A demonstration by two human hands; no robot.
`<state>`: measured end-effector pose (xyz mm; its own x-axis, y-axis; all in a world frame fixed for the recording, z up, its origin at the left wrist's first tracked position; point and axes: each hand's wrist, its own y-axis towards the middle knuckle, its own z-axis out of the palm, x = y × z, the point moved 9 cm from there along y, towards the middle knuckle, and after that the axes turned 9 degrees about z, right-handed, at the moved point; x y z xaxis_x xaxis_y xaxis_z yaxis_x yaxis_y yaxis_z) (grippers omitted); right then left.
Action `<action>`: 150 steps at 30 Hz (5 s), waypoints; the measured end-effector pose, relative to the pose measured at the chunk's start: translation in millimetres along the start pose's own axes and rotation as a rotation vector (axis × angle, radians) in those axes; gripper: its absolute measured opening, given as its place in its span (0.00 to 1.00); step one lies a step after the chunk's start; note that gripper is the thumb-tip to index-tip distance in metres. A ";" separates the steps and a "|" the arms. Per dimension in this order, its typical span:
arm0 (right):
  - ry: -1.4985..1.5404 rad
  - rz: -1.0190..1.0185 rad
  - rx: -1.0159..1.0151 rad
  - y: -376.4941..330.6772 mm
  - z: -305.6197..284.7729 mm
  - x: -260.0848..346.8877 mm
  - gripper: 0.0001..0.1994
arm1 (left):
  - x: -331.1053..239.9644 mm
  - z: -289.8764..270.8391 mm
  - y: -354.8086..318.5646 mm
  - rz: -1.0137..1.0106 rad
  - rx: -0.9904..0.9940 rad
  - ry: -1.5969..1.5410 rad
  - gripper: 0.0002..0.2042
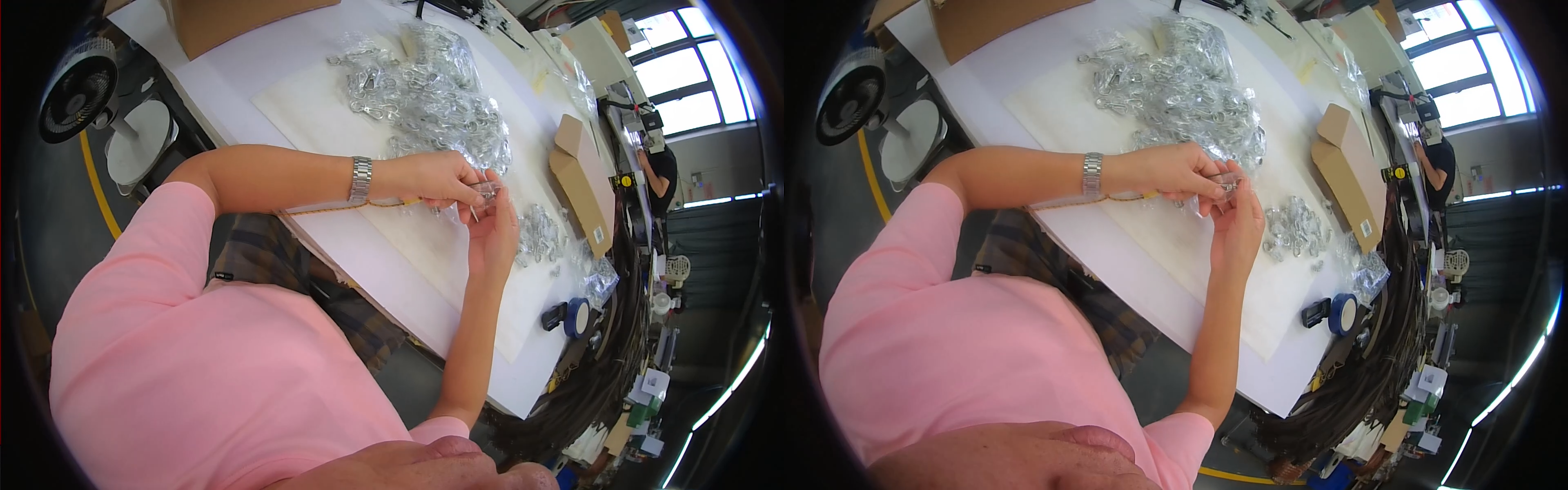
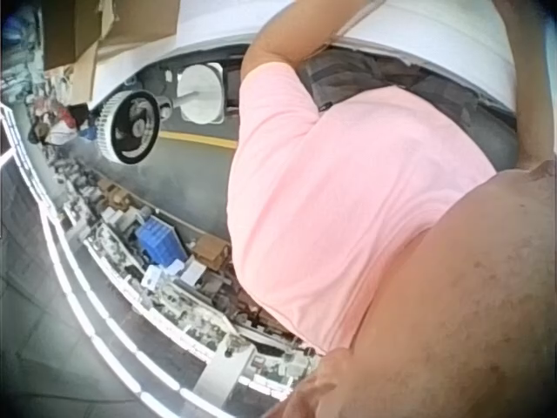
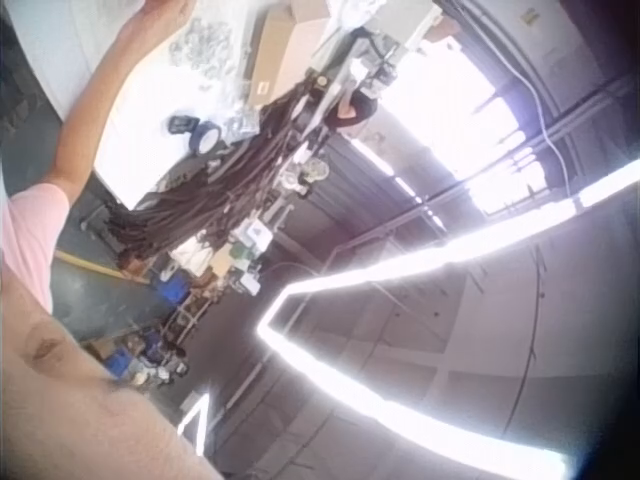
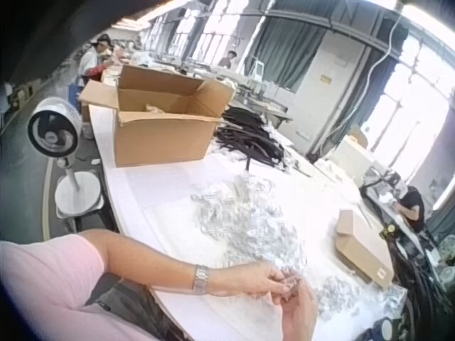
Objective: Assembling small metal rings and clips by hand on a workshop table.
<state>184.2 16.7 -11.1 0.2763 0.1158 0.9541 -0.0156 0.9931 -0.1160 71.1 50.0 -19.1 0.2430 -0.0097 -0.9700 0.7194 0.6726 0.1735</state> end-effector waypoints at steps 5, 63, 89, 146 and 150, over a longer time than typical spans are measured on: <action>0.066 0.057 -0.026 -2.7 -8.4 -5.6 0.23 | -4.1 5.5 -1.9 -0.006 0.006 0.030 0.11; 0.176 -0.079 -0.192 -11.1 -15.6 -2.3 0.17 | -31.5 -16.0 1.3 0.056 -0.121 0.103 0.14; 0.198 0.389 0.302 -13.3 -1.6 -22.5 0.14 | -30.2 -13.2 7.1 0.101 0.150 -0.158 0.08; -1.523 -0.548 -0.374 21.0 21.8 23.6 0.09 | -35.6 -14.6 2.9 0.274 -0.110 0.454 0.09; -1.548 -0.543 -0.385 21.8 9.0 20.7 0.06 | -43.5 -16.1 0.6 0.250 -0.128 0.443 0.09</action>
<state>181.0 40.9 8.6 -0.9698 -0.0753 0.2319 0.0413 0.8865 0.4608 50.5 62.7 20.5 0.0785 0.4585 -0.8852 0.5828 0.6993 0.4139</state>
